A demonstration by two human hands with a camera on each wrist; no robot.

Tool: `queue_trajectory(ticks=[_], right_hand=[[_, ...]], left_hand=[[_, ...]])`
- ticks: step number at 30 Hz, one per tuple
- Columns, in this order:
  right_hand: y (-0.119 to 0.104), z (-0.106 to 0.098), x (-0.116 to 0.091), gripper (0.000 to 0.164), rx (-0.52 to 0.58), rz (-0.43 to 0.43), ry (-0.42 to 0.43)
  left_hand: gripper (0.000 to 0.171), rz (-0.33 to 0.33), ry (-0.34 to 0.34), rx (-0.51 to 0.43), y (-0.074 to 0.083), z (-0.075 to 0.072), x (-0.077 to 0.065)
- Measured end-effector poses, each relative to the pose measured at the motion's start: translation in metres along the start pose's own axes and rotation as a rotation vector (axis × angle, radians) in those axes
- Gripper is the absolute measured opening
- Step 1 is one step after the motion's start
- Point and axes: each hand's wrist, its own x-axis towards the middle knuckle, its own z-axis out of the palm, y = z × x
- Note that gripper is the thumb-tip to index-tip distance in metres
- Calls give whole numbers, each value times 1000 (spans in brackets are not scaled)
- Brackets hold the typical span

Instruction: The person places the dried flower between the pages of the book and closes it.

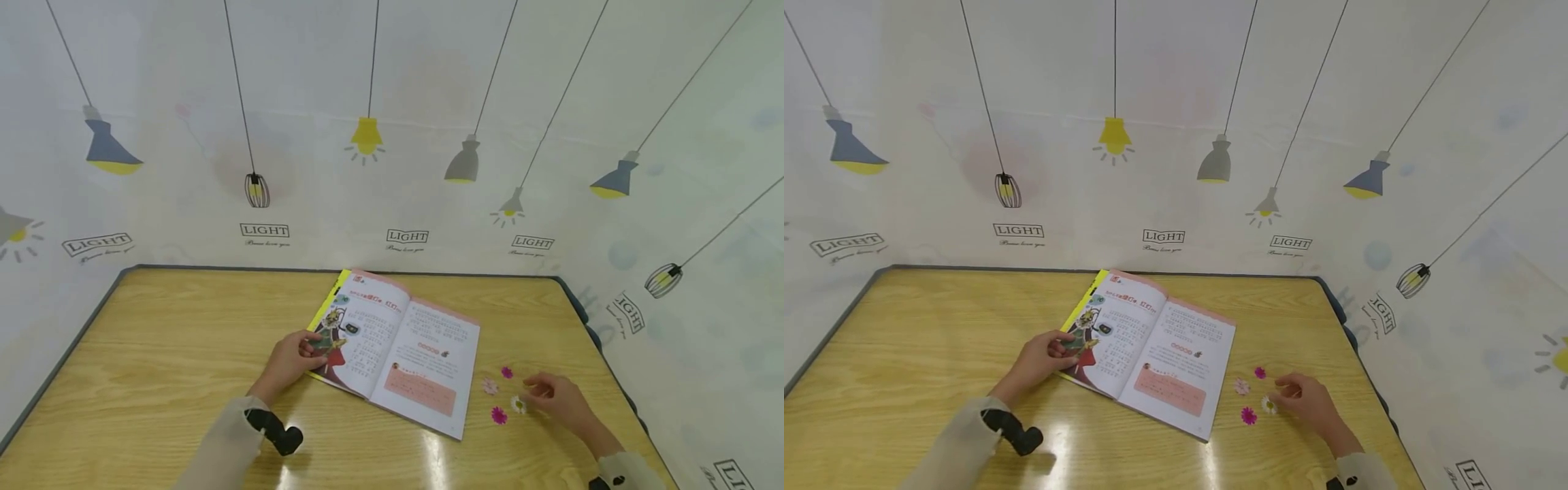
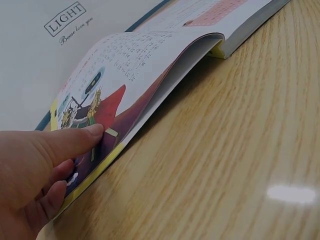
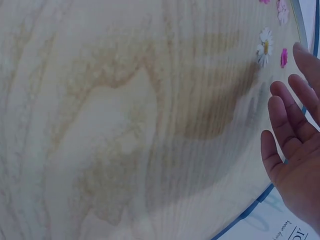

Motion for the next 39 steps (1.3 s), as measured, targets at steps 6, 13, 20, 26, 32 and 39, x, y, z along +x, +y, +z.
queue_trajectory(ticks=[6,13,20,26,32,39], right_hand=[[4,4,-7,34,-17,32,17],[5,10,-13,31,0,58,53],[10,20,-13,31,48,101,127],[13,27,-12,35,67,124,175],[11,30,-12,34,57,131,191],[10,31,-14,34,69,142,180]], left_hand=[[39,0,8,7,0,1,0],[39,-4,8,9,-1,2,-1],[38,3,11,19,1,2,-2],[38,18,18,21,1,1,-3],[39,11,14,26,-2,1,0],[39,15,13,27,-3,3,0]])
